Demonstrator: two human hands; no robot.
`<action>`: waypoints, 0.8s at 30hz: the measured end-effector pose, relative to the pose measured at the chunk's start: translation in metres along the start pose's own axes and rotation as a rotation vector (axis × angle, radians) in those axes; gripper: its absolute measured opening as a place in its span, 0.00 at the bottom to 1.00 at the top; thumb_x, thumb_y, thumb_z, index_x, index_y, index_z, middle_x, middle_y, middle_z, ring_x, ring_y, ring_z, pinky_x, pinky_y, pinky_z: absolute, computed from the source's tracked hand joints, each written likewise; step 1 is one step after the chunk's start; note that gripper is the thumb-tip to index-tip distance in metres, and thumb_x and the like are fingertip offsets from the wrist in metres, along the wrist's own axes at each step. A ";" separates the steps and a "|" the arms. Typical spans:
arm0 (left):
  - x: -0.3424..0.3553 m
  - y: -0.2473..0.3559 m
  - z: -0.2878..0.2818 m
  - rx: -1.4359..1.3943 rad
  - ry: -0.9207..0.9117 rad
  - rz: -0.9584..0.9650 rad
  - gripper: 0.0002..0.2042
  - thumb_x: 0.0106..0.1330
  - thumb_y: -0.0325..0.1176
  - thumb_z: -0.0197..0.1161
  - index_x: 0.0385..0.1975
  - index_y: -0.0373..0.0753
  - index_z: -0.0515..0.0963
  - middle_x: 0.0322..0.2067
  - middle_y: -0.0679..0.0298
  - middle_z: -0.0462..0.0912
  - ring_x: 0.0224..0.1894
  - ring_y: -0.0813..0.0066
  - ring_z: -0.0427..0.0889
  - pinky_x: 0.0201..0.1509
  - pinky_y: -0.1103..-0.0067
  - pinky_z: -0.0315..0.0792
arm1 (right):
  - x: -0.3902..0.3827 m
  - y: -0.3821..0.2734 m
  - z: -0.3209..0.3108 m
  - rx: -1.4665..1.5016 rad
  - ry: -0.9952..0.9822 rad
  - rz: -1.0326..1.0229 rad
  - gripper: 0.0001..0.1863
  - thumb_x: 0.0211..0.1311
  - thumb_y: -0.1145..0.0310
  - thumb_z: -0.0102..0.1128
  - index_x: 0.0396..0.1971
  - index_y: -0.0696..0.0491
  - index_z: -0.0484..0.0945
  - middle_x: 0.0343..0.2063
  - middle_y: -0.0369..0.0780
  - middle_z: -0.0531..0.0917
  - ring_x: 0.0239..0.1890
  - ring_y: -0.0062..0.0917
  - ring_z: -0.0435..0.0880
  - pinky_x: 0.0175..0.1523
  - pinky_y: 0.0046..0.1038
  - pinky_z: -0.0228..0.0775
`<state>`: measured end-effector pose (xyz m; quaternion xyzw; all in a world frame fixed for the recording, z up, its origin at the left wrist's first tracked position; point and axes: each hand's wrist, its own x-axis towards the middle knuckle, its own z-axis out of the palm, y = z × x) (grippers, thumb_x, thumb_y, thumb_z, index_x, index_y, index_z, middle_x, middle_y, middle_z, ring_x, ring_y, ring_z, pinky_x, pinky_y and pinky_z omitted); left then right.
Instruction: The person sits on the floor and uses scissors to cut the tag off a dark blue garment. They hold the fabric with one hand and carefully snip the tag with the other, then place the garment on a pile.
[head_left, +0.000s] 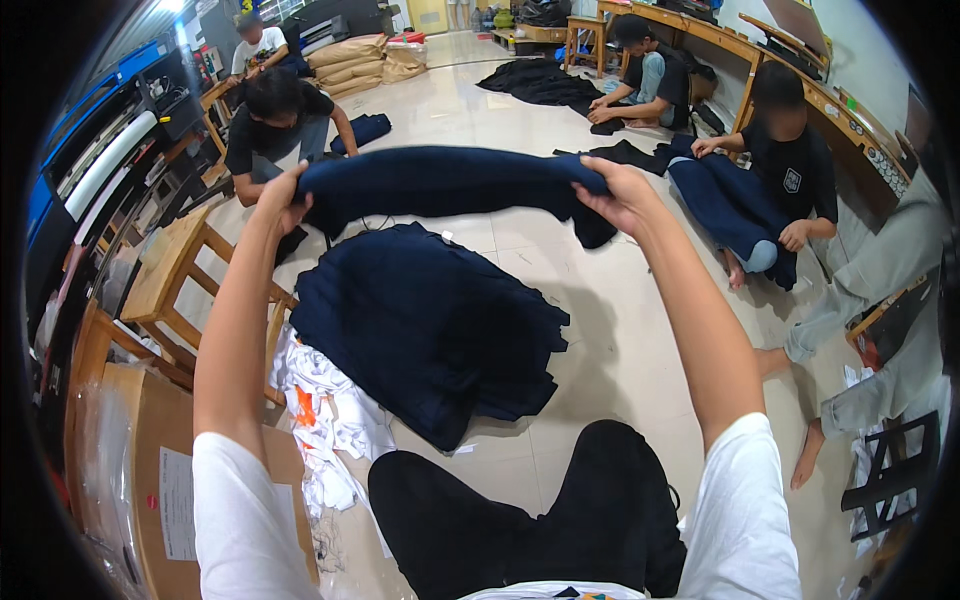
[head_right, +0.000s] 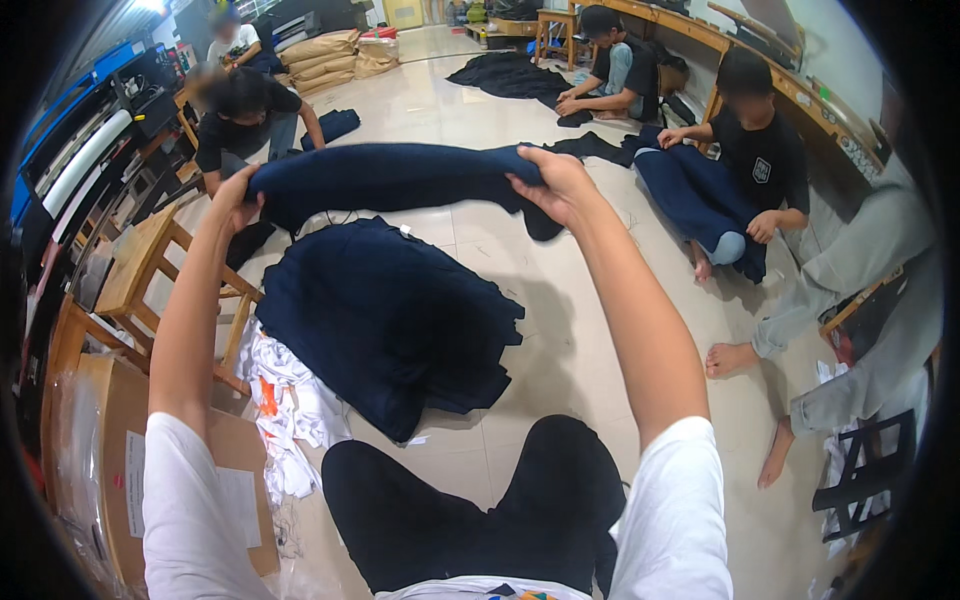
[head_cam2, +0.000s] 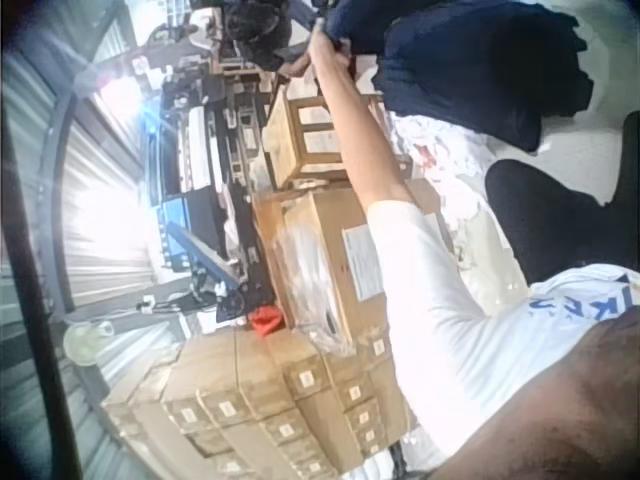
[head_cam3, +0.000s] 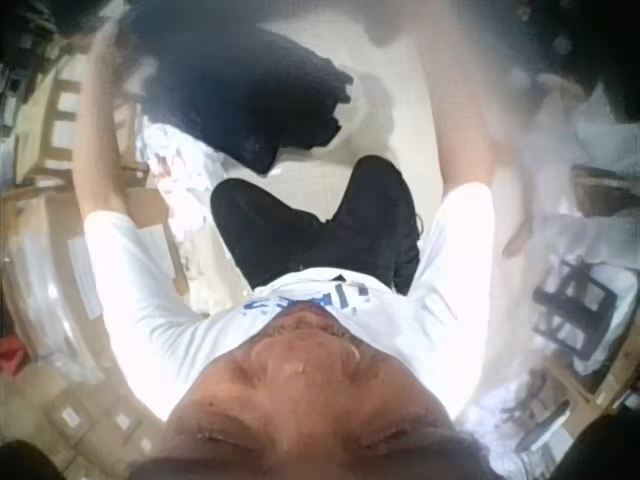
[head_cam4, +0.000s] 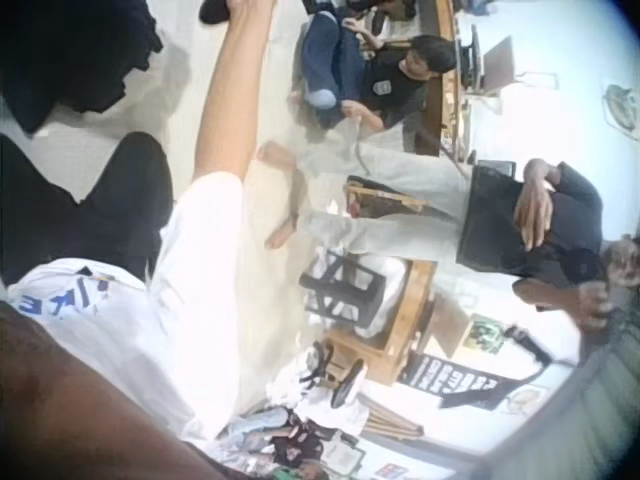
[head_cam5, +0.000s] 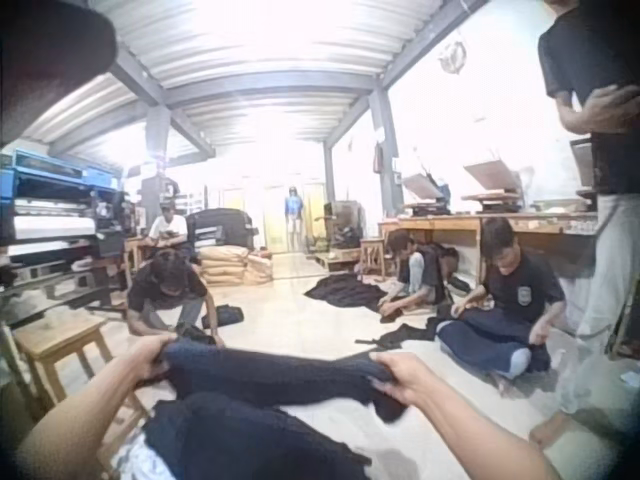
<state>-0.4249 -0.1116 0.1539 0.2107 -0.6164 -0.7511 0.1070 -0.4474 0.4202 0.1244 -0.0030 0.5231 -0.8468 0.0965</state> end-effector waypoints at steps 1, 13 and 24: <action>0.026 0.003 -0.015 -0.072 0.120 0.109 0.12 0.75 0.38 0.65 0.48 0.36 0.77 0.39 0.65 0.81 0.36 0.77 0.80 0.25 0.87 0.73 | 0.015 0.012 0.016 -0.038 -0.038 0.033 0.18 0.72 0.68 0.66 0.53 0.63 0.76 0.48 0.47 0.81 0.45 0.34 0.85 0.46 0.34 0.82; -0.137 -0.332 0.015 0.749 -0.168 0.569 0.27 0.67 0.45 0.73 0.56 0.31 0.76 0.49 0.49 0.80 0.53 0.57 0.80 0.61 0.67 0.73 | -0.168 0.250 -0.094 -0.351 0.123 0.235 0.10 0.77 0.67 0.59 0.48 0.56 0.83 0.37 0.36 0.88 0.36 0.17 0.83 0.42 0.21 0.74; -0.206 -0.359 0.035 0.916 -0.102 0.662 0.23 0.72 0.42 0.66 0.62 0.37 0.76 0.65 0.45 0.71 0.70 0.44 0.67 0.75 0.59 0.60 | -0.238 0.285 -0.113 -0.296 0.149 0.272 0.08 0.74 0.71 0.61 0.46 0.59 0.80 0.35 0.39 0.87 0.34 0.18 0.83 0.39 0.22 0.78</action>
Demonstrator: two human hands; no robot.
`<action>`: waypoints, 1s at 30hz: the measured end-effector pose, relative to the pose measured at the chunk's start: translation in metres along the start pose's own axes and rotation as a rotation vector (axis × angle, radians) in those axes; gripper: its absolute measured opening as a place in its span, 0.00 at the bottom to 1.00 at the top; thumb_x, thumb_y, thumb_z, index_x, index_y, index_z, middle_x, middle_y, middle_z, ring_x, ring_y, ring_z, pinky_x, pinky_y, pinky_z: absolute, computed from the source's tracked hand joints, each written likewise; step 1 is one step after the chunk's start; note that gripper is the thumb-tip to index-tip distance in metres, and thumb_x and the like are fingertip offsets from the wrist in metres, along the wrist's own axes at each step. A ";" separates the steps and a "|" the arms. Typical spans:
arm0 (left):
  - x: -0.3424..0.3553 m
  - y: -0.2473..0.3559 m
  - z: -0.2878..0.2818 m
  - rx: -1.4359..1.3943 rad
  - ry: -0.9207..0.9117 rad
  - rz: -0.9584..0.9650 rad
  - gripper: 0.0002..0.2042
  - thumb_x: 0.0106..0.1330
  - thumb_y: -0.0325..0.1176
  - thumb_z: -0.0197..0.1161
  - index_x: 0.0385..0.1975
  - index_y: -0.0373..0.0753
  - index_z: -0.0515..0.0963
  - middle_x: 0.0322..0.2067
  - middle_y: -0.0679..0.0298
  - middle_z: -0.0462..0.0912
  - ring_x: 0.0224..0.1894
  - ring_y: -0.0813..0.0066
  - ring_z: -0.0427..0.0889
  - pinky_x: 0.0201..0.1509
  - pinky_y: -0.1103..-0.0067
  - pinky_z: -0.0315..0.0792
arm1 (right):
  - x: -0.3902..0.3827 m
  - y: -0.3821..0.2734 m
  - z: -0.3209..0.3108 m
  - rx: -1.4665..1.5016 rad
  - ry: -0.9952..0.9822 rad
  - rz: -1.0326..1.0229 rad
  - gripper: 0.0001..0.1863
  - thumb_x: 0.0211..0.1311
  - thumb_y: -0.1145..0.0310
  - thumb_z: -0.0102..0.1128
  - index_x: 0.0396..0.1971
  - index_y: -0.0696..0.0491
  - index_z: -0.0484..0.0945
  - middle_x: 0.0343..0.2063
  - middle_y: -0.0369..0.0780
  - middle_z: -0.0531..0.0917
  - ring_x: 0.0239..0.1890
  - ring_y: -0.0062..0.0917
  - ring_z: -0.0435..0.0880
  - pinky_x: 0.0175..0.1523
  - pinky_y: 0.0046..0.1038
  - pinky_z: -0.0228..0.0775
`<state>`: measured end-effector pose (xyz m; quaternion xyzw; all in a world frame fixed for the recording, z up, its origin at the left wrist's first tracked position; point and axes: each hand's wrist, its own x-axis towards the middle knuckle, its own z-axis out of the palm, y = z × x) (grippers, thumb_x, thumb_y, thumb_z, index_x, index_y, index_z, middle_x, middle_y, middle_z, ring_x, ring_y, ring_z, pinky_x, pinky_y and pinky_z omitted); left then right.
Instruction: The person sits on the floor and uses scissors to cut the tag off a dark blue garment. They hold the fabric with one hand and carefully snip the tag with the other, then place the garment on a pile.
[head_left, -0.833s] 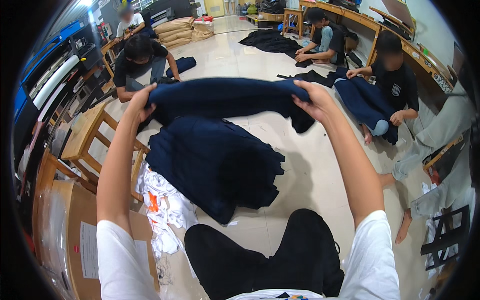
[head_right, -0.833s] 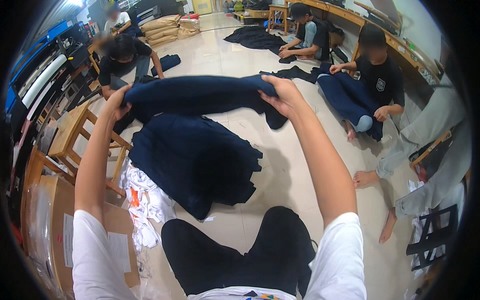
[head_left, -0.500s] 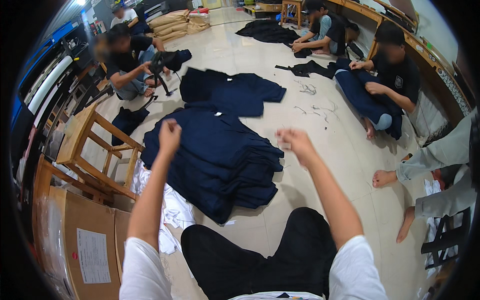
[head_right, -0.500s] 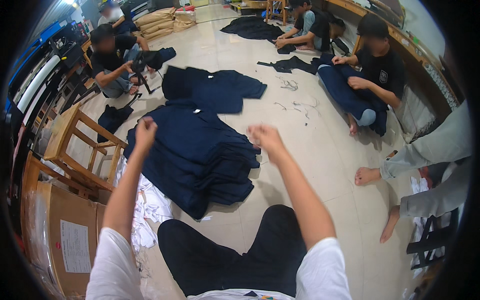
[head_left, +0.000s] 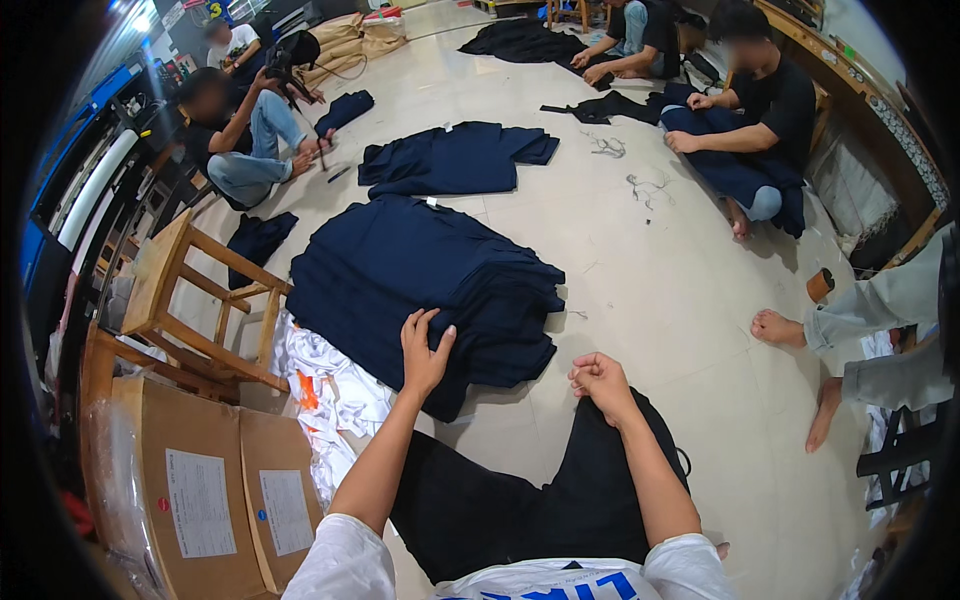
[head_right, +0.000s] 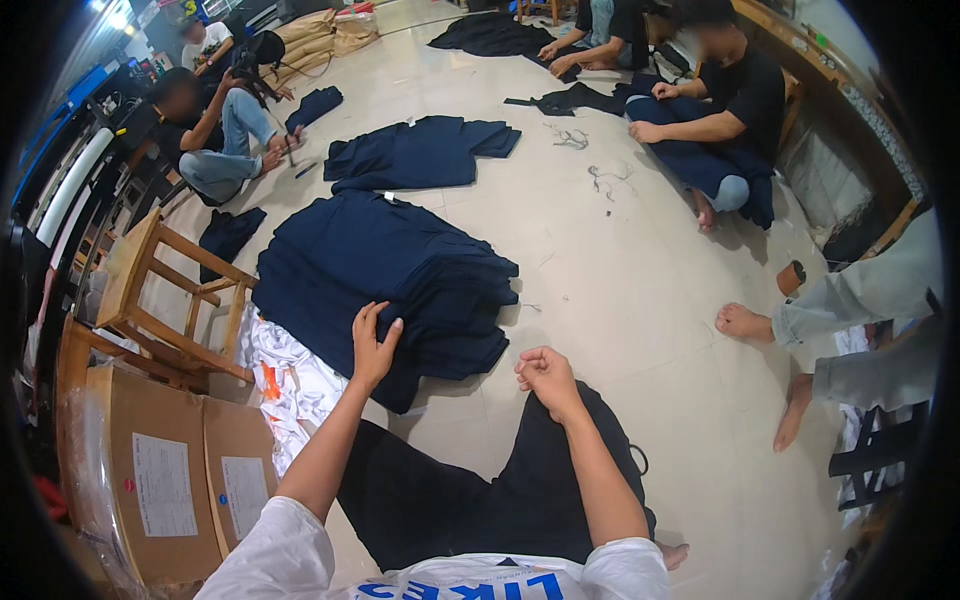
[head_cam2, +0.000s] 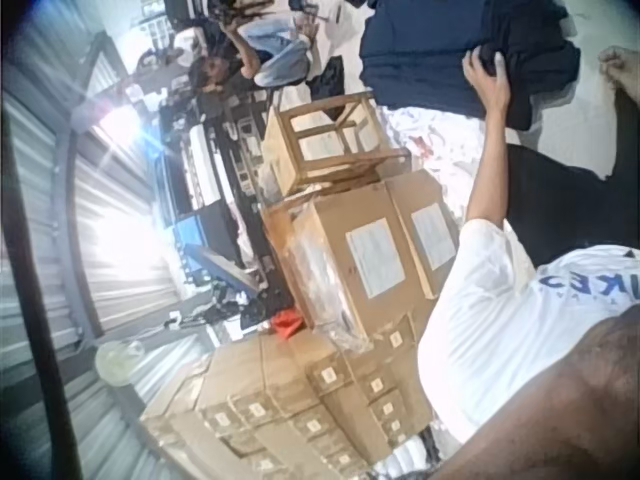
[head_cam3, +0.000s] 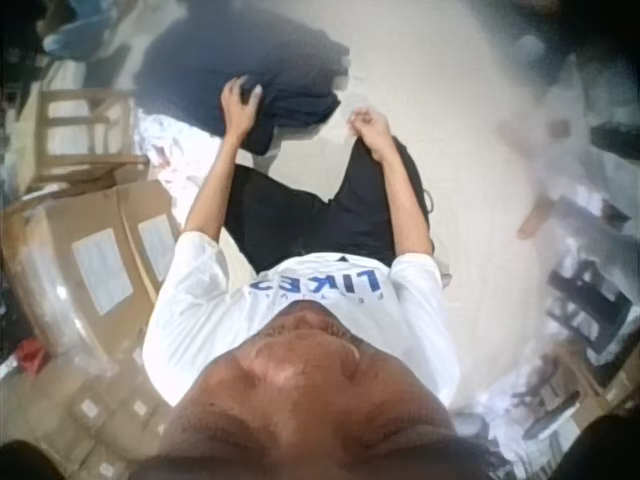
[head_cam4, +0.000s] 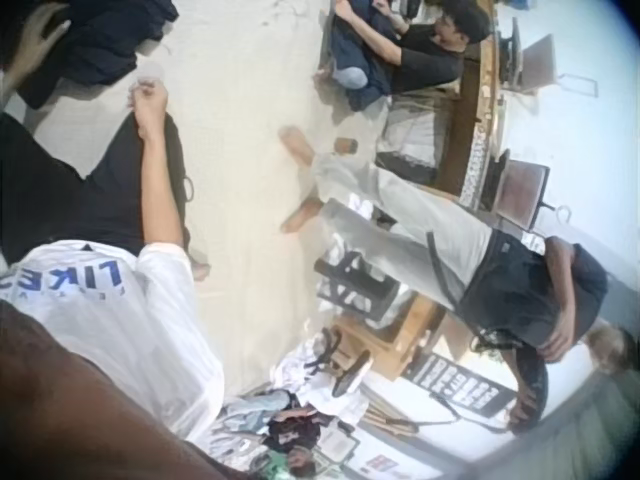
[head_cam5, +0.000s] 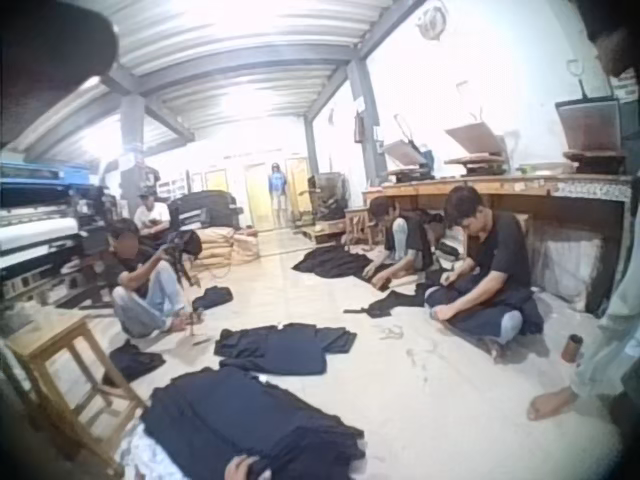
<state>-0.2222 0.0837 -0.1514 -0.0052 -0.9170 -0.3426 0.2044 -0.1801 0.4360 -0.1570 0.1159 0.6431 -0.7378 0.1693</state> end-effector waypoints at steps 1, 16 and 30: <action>0.007 -0.008 -0.007 -0.031 -0.034 -0.034 0.22 0.72 0.40 0.66 0.62 0.37 0.76 0.64 0.45 0.72 0.69 0.45 0.68 0.74 0.60 0.61 | 0.003 -0.004 0.004 0.004 0.016 -0.001 0.08 0.73 0.71 0.61 0.46 0.59 0.80 0.34 0.39 0.87 0.34 0.18 0.83 0.37 0.22 0.78; 0.133 0.000 -0.060 0.219 -0.063 0.424 0.14 0.59 0.21 0.67 0.46 0.34 0.82 0.40 0.52 0.81 0.48 0.47 0.80 0.54 0.61 0.74 | -0.010 -0.008 0.062 -0.210 -0.293 -0.078 0.23 0.74 0.47 0.65 0.44 0.55 0.85 0.34 0.37 0.89 0.34 0.16 0.85 0.38 0.23 0.79; -0.061 0.112 -0.103 -0.201 0.201 0.286 0.22 0.66 0.31 0.58 0.62 0.36 0.75 0.53 0.51 0.74 0.57 0.56 0.74 0.63 0.67 0.67 | -0.068 -0.118 0.176 0.688 -0.185 0.063 0.07 0.61 0.74 0.65 0.36 0.61 0.86 0.33 0.36 0.88 0.36 0.21 0.87 0.44 0.24 0.79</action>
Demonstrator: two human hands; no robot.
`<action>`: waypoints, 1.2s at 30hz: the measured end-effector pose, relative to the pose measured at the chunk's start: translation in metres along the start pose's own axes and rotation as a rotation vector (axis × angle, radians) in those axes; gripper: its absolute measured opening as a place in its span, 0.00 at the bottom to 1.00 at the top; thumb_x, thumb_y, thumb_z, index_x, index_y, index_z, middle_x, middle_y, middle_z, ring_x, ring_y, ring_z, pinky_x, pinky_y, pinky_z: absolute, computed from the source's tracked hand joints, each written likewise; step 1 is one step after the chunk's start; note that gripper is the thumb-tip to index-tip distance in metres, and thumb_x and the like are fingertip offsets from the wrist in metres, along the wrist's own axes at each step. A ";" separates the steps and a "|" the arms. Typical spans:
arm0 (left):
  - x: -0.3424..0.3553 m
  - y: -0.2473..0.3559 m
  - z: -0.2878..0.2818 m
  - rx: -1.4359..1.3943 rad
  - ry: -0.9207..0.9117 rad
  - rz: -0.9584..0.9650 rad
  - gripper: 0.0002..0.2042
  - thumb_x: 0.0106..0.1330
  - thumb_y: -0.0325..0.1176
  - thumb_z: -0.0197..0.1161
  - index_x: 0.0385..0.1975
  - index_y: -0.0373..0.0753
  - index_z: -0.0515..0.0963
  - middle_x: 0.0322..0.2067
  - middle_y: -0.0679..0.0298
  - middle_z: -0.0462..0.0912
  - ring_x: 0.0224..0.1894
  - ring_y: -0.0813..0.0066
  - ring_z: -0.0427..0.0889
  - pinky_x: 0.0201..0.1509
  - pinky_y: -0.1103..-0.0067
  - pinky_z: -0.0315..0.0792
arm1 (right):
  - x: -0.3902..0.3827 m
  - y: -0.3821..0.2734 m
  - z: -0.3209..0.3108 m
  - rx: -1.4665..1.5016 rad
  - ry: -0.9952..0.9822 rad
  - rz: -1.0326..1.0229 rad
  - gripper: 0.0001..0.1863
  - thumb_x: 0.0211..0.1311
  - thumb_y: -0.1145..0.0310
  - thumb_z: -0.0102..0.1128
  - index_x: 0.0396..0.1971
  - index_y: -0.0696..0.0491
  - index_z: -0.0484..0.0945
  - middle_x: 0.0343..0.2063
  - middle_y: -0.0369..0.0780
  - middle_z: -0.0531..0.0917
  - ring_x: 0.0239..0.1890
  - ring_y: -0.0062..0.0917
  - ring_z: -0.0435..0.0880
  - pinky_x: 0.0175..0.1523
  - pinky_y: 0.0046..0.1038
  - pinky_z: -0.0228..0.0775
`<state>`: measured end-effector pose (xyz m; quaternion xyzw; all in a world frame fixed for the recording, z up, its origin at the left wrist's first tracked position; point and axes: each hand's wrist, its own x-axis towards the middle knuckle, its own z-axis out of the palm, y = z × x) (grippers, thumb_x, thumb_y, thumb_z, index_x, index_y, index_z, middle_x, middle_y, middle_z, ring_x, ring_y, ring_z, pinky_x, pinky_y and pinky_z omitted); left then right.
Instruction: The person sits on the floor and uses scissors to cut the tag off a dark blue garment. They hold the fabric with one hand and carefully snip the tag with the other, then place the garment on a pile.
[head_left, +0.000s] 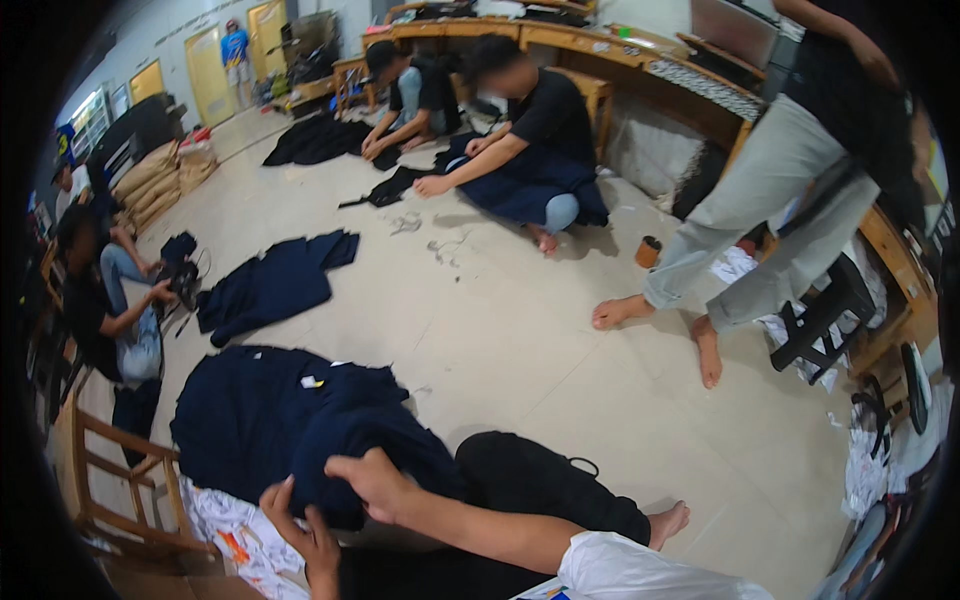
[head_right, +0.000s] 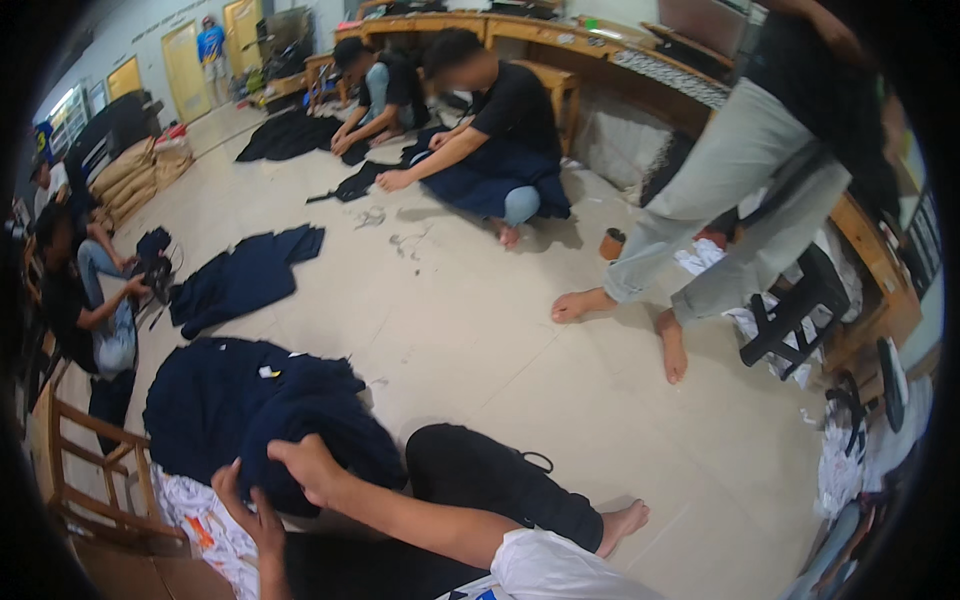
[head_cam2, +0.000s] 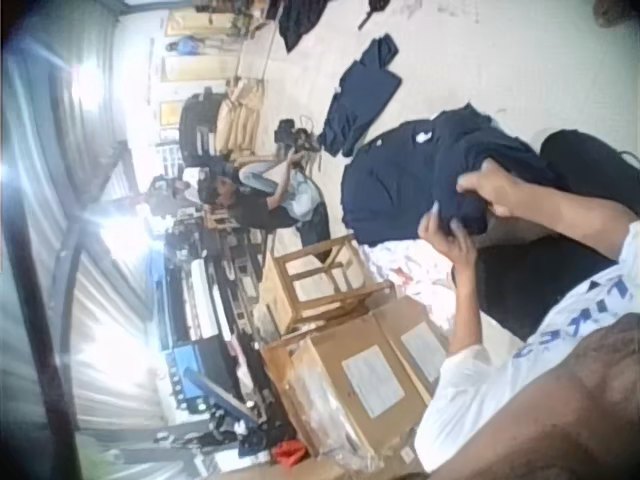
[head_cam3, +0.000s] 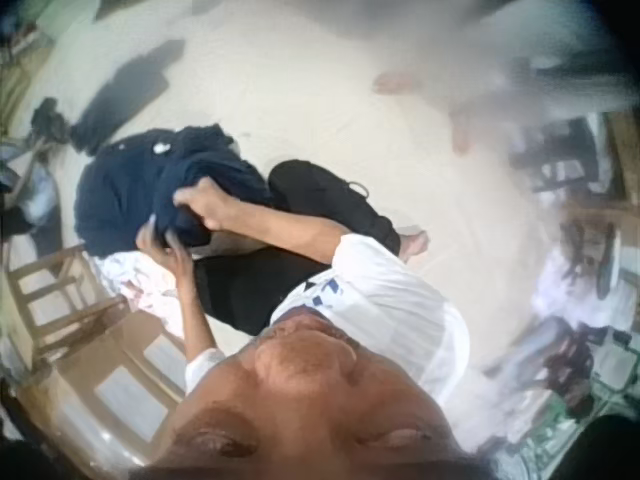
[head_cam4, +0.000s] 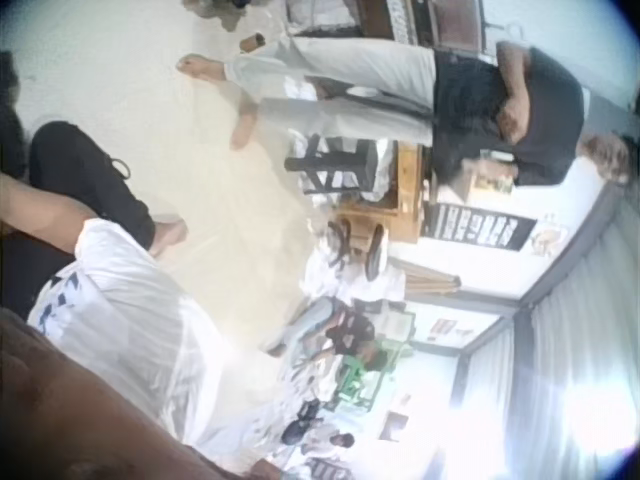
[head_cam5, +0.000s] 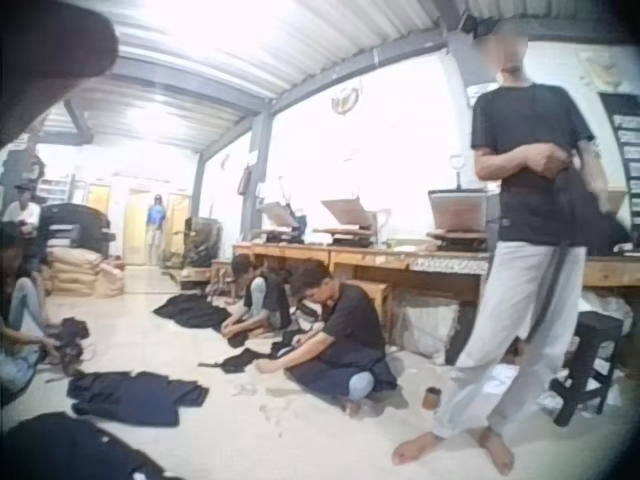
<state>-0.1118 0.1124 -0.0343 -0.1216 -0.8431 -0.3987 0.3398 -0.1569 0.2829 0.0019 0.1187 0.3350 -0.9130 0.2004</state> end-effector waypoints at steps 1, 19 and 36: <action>-0.023 -0.003 0.003 -0.140 0.096 -0.196 0.23 0.74 0.38 0.56 0.67 0.40 0.71 0.62 0.51 0.72 0.65 0.60 0.71 0.72 0.67 0.61 | -0.006 0.002 0.000 -0.050 -0.017 -0.099 0.09 0.60 0.75 0.64 0.37 0.62 0.86 0.34 0.36 0.88 0.37 0.20 0.87 0.45 0.24 0.79; -0.015 -0.114 -0.094 -1.248 0.298 -0.932 0.23 0.81 0.39 0.55 0.67 0.28 0.71 0.65 0.50 0.77 0.66 0.57 0.77 0.71 0.64 0.73 | -0.178 -0.146 -0.037 -0.225 -0.101 -0.165 0.14 0.57 0.79 0.68 0.44 0.58 0.85 0.36 0.37 0.88 0.39 0.23 0.87 0.51 0.27 0.80; -0.116 0.100 -0.190 0.340 -0.083 -0.581 0.29 0.76 0.34 0.60 0.70 0.22 0.64 0.67 0.37 0.69 0.69 0.46 0.69 0.77 0.60 0.61 | -0.332 -0.094 -0.172 -0.671 0.255 0.489 0.19 0.54 0.65 0.82 0.39 0.44 0.79 0.16 0.27 0.65 0.16 0.18 0.60 0.19 0.29 0.49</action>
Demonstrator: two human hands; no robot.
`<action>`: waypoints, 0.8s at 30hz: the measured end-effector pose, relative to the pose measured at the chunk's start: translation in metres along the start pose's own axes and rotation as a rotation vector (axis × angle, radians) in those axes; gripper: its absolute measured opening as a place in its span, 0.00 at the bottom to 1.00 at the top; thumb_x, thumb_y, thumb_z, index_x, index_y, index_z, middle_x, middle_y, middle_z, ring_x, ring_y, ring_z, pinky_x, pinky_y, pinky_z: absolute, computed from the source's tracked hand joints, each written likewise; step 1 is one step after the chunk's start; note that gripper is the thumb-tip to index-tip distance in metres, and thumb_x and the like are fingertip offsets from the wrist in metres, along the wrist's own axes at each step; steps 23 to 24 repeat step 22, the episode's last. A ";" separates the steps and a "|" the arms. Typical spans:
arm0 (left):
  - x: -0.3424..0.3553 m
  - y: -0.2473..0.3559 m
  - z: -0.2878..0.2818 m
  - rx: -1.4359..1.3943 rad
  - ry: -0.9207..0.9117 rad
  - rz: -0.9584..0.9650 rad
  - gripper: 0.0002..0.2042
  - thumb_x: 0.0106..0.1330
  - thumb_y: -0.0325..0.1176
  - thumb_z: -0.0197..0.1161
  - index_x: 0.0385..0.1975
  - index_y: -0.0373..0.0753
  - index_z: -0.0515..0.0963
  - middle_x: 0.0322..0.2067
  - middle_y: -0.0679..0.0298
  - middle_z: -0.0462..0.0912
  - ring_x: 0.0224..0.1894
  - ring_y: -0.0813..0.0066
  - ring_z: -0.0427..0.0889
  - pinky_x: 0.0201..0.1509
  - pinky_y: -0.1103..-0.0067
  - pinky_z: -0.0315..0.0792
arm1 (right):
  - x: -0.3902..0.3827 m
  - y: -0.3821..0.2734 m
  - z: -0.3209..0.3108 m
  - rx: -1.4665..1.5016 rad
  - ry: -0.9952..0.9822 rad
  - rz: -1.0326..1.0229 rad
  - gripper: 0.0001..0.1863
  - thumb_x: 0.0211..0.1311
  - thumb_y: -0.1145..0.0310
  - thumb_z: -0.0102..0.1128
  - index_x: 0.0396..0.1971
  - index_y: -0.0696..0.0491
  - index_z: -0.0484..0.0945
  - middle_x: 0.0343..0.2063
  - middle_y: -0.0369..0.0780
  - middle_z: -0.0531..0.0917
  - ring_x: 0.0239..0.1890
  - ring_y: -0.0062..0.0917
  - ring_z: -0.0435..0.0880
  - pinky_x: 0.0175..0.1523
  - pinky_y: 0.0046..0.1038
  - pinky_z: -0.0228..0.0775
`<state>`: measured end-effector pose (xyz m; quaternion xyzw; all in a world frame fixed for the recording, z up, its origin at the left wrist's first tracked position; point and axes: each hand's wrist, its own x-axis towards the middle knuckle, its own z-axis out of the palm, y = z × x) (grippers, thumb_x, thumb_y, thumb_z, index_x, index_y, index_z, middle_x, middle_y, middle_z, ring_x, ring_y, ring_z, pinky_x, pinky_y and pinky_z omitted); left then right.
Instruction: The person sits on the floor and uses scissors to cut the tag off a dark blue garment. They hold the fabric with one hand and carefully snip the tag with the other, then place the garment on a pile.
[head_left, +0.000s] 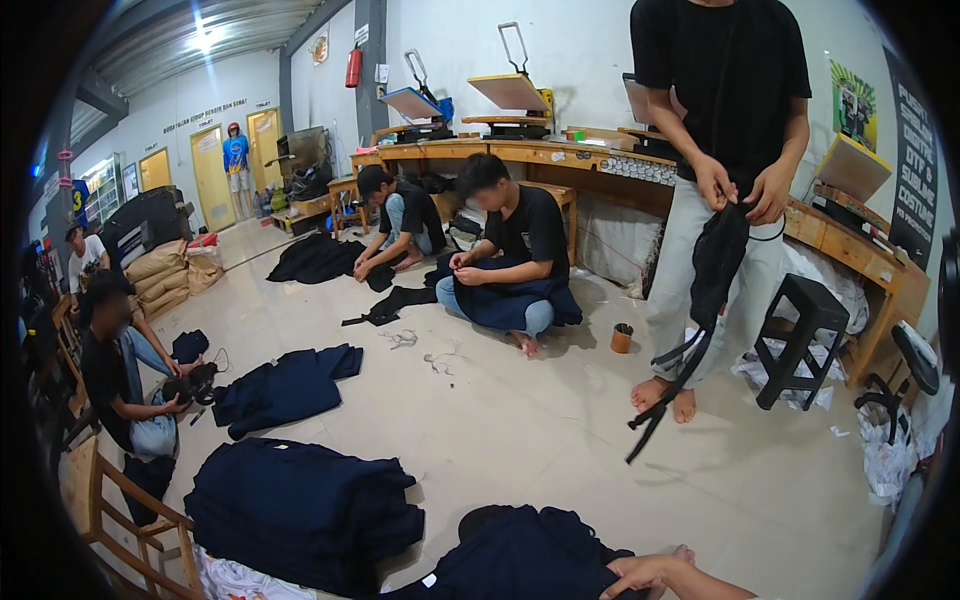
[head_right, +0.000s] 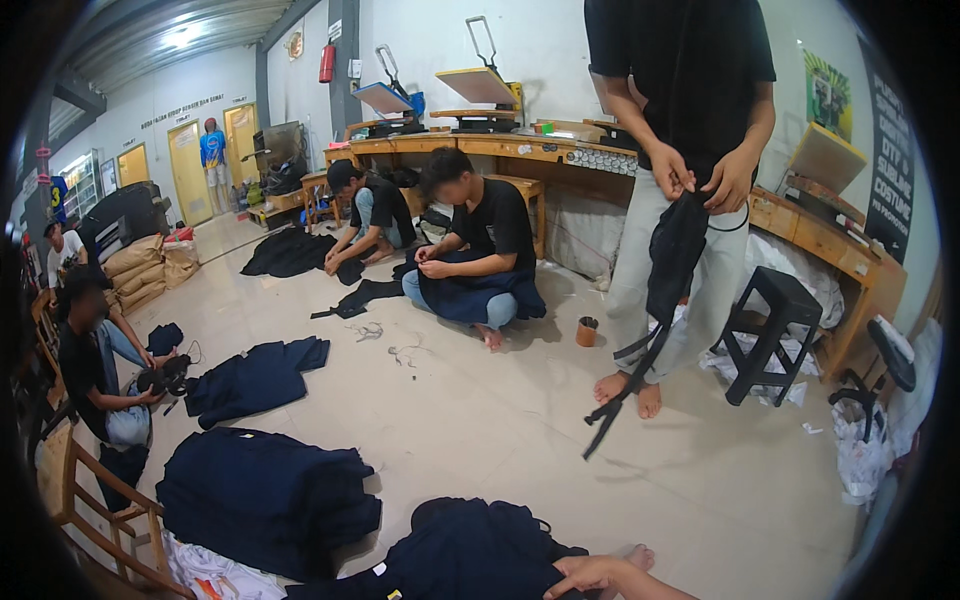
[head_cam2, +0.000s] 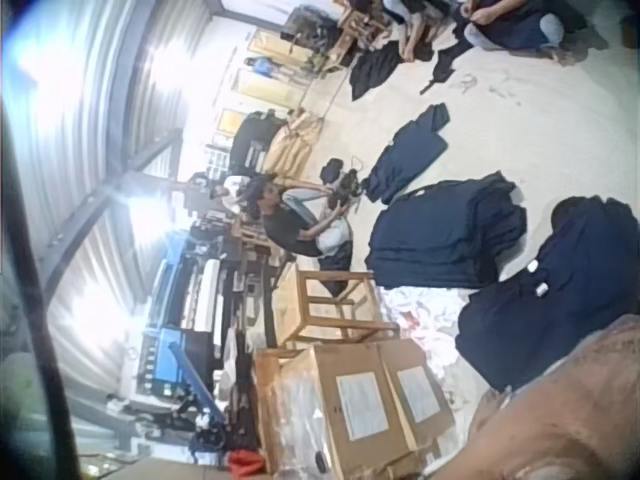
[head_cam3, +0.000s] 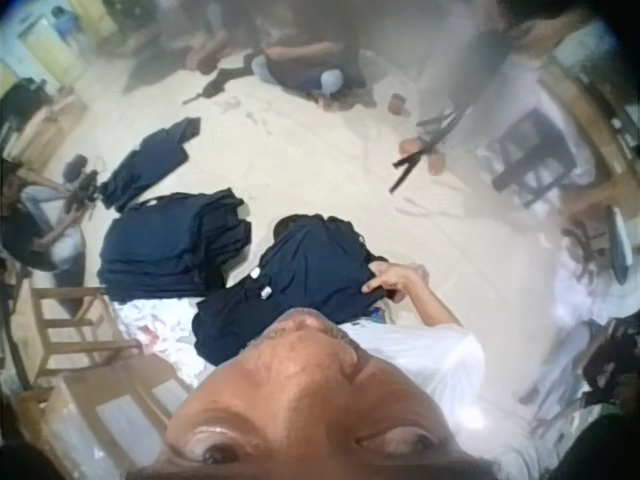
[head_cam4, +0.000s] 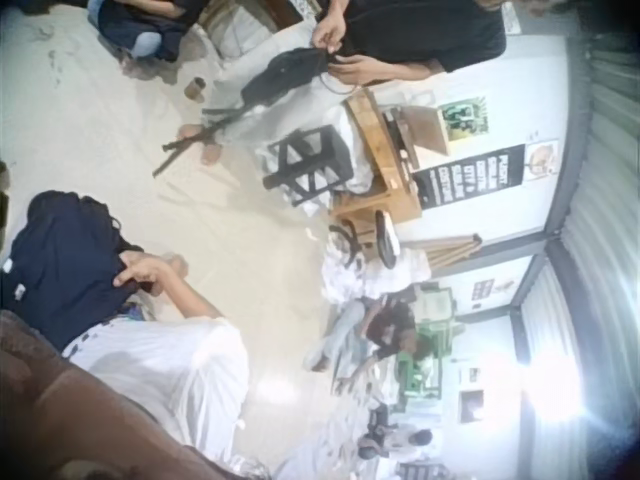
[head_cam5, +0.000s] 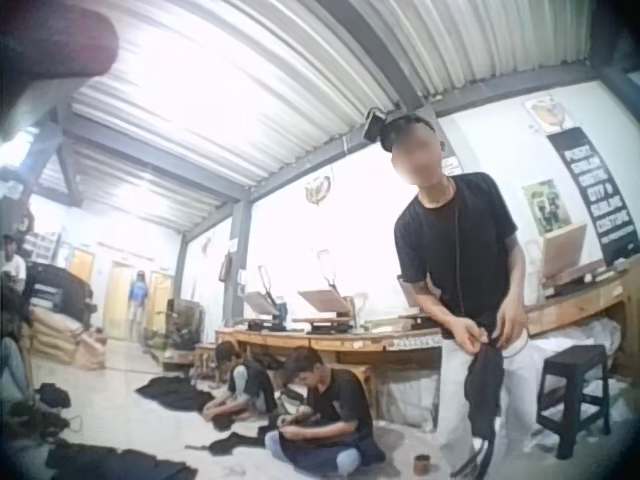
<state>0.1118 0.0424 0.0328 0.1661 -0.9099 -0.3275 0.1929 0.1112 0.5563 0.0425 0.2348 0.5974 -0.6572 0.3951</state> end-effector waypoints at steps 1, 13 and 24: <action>-0.004 0.000 -0.003 0.058 0.002 0.034 0.30 0.75 0.36 0.61 0.70 0.22 0.64 0.67 0.37 0.69 0.69 0.45 0.69 0.77 0.60 0.61 | -0.001 -0.003 0.003 -0.058 -0.011 0.018 0.18 0.53 0.63 0.82 0.40 0.43 0.80 0.20 0.28 0.66 0.21 0.20 0.63 0.22 0.32 0.53; 0.048 0.042 0.175 0.024 -0.703 0.448 0.31 0.74 0.47 0.65 0.69 0.33 0.69 0.68 0.44 0.72 0.76 0.41 0.63 0.80 0.57 0.56 | 0.222 0.096 -0.171 -0.923 0.714 -0.555 0.14 0.57 0.77 0.64 0.44 0.58 0.83 0.41 0.52 0.84 0.47 0.44 0.85 0.51 0.40 0.77; 0.062 -0.009 0.240 0.202 -0.754 0.321 0.20 0.74 0.47 0.64 0.61 0.46 0.79 0.54 0.49 0.84 0.63 0.56 0.79 0.74 0.52 0.64 | 0.217 0.102 -0.138 -0.972 0.904 -0.701 0.17 0.56 0.84 0.60 0.47 0.58 0.82 0.39 0.51 0.82 0.47 0.42 0.85 0.54 0.43 0.75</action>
